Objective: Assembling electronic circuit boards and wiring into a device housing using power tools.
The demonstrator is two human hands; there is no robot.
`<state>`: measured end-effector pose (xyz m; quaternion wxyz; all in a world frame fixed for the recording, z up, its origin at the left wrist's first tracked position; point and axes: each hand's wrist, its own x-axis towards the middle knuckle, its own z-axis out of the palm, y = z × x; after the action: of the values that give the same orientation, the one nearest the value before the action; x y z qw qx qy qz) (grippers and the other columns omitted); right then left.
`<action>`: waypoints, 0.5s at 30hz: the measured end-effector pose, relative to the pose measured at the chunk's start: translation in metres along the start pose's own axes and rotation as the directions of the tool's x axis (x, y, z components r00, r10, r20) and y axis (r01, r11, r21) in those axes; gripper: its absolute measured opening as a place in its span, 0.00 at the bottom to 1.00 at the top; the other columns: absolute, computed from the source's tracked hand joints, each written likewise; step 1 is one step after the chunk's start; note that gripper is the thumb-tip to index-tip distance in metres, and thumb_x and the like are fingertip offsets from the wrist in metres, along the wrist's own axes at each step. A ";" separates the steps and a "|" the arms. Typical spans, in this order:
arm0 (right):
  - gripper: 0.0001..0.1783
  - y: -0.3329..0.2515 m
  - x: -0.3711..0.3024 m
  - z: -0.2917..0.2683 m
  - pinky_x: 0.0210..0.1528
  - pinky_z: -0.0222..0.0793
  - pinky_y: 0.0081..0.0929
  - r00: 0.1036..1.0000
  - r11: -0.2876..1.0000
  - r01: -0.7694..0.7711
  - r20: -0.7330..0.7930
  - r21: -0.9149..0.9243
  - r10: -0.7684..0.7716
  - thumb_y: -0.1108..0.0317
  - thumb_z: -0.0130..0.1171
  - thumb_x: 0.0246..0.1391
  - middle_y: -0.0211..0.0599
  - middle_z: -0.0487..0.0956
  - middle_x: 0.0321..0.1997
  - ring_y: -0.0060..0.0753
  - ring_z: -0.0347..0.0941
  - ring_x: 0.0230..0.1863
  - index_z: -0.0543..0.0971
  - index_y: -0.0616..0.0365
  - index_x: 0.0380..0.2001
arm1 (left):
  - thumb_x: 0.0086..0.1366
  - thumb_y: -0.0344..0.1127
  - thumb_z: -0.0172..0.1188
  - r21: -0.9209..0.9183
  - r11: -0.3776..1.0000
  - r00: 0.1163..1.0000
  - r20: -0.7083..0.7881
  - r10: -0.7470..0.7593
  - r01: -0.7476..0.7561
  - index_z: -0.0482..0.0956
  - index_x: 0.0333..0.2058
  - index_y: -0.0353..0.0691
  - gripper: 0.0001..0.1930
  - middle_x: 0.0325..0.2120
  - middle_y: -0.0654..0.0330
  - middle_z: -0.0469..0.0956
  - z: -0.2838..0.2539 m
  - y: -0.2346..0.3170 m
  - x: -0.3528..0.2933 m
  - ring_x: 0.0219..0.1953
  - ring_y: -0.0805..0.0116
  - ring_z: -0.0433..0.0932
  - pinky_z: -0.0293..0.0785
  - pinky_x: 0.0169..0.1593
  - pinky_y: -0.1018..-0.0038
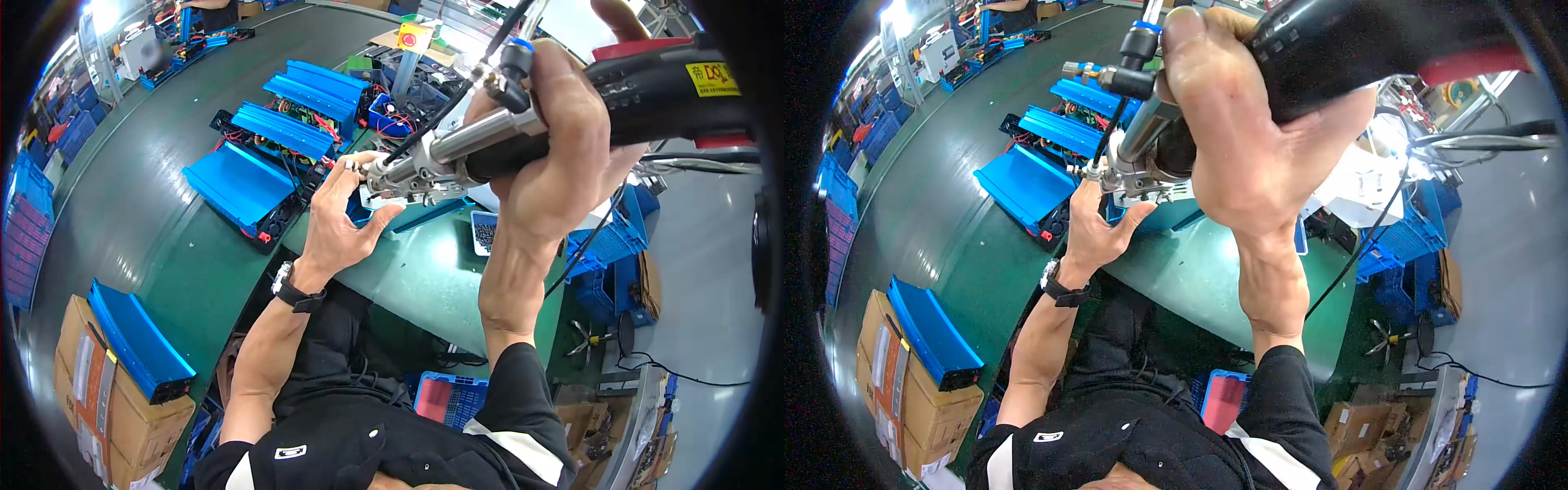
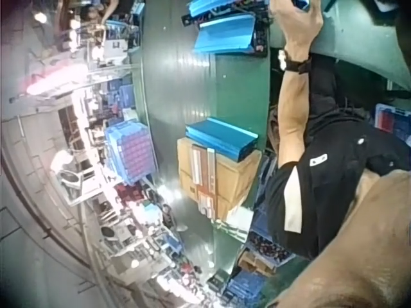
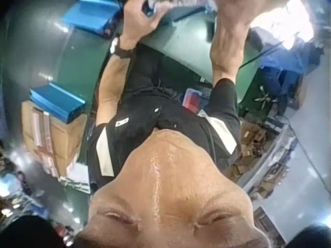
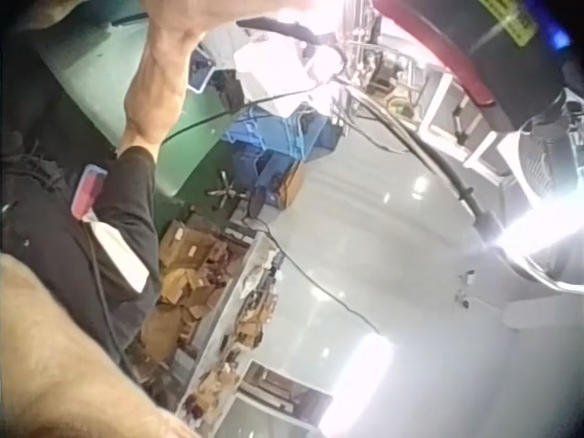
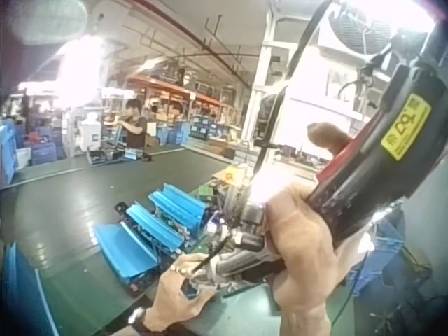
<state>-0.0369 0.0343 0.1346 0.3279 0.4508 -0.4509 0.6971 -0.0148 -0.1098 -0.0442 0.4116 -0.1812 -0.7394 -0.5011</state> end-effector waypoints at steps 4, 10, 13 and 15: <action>0.20 0.004 -0.005 -0.003 0.23 0.83 0.30 0.998 0.998 -0.027 -0.066 -0.061 0.023 0.74 0.63 0.56 0.49 0.83 0.35 0.31 0.80 0.23 0.77 0.77 0.49 | 0.60 0.42 0.76 0.068 0.997 1.000 0.002 0.029 -0.029 0.79 0.46 0.28 0.25 0.51 0.45 0.79 -0.001 -0.005 -0.003 0.50 0.47 0.80 0.76 0.53 0.62; 0.17 0.022 -0.011 -0.020 0.31 0.87 0.30 0.994 0.980 0.091 -0.040 -0.176 -0.099 0.72 0.65 0.57 0.50 0.83 0.38 0.32 0.83 0.31 0.82 0.77 0.43 | 0.60 0.41 0.76 0.107 0.993 0.999 0.025 0.047 -0.050 0.78 0.47 0.27 0.25 0.51 0.43 0.79 -0.002 -0.005 -0.004 0.51 0.47 0.79 0.75 0.54 0.61; 0.16 0.033 -0.007 -0.027 0.33 0.87 0.30 0.928 0.828 0.372 0.152 -0.418 -0.341 0.72 0.65 0.57 0.50 0.83 0.41 0.33 0.83 0.32 0.82 0.74 0.45 | 0.61 0.42 0.76 0.133 0.989 0.997 0.029 0.067 -0.070 0.78 0.47 0.27 0.26 0.50 0.43 0.79 -0.002 -0.006 -0.003 0.50 0.46 0.79 0.75 0.53 0.61; 0.16 0.043 0.002 -0.020 0.34 0.87 0.30 0.851 0.656 0.522 0.275 -0.545 -0.448 0.71 0.65 0.58 0.50 0.82 0.42 0.34 0.83 0.33 0.81 0.72 0.46 | 0.61 0.42 0.76 0.155 0.985 0.996 0.044 0.075 -0.081 0.78 0.47 0.27 0.26 0.49 0.43 0.79 -0.002 -0.006 -0.004 0.49 0.45 0.79 0.75 0.52 0.61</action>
<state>-0.0812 0.0366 0.1180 0.6007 0.4663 -0.5292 0.3764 -0.0154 -0.1137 -0.0509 0.4297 -0.1865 -0.7766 -0.4213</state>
